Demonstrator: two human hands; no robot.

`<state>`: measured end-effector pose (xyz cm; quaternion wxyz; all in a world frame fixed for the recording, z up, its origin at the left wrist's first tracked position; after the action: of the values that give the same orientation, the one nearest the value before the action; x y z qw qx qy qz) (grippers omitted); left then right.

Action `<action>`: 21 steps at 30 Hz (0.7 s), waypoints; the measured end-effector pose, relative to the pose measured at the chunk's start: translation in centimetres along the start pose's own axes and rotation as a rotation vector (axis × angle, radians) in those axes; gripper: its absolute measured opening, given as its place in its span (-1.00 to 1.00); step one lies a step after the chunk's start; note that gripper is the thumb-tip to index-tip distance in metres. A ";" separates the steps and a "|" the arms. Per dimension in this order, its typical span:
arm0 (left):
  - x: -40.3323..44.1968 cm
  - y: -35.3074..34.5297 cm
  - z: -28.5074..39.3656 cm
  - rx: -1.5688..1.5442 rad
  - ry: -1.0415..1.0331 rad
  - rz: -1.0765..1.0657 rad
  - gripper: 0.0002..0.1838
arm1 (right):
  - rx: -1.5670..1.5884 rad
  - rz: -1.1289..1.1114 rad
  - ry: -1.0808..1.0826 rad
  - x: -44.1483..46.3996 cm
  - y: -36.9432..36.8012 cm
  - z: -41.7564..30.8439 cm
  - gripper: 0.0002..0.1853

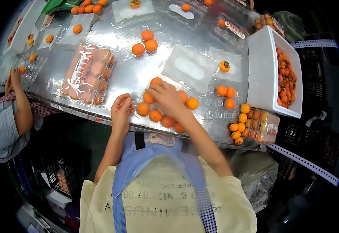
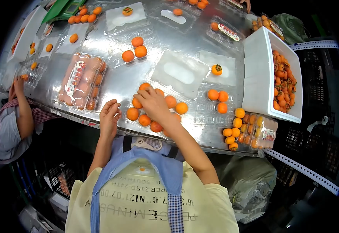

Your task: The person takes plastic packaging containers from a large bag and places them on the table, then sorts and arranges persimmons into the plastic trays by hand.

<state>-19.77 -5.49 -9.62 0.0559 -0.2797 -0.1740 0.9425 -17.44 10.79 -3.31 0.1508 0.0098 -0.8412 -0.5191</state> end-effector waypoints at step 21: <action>0.5 -1.4 -1.4 0.123 0.001 -0.126 -0.84 | -0.008 -0.089 0.182 0.0 -1.3 1.2 -0.64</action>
<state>-19.45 -3.71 -10.50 0.1325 -0.2645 -0.1329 0.9459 -17.92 11.29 -4.98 0.2033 0.0938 -0.8208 -0.5256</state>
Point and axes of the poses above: each hand's wrist, its own x-axis towards the middle knuckle, its own y-axis out of the back of the hand, z = x × y, the point moved 8 cm from there along x, towards the middle knuckle
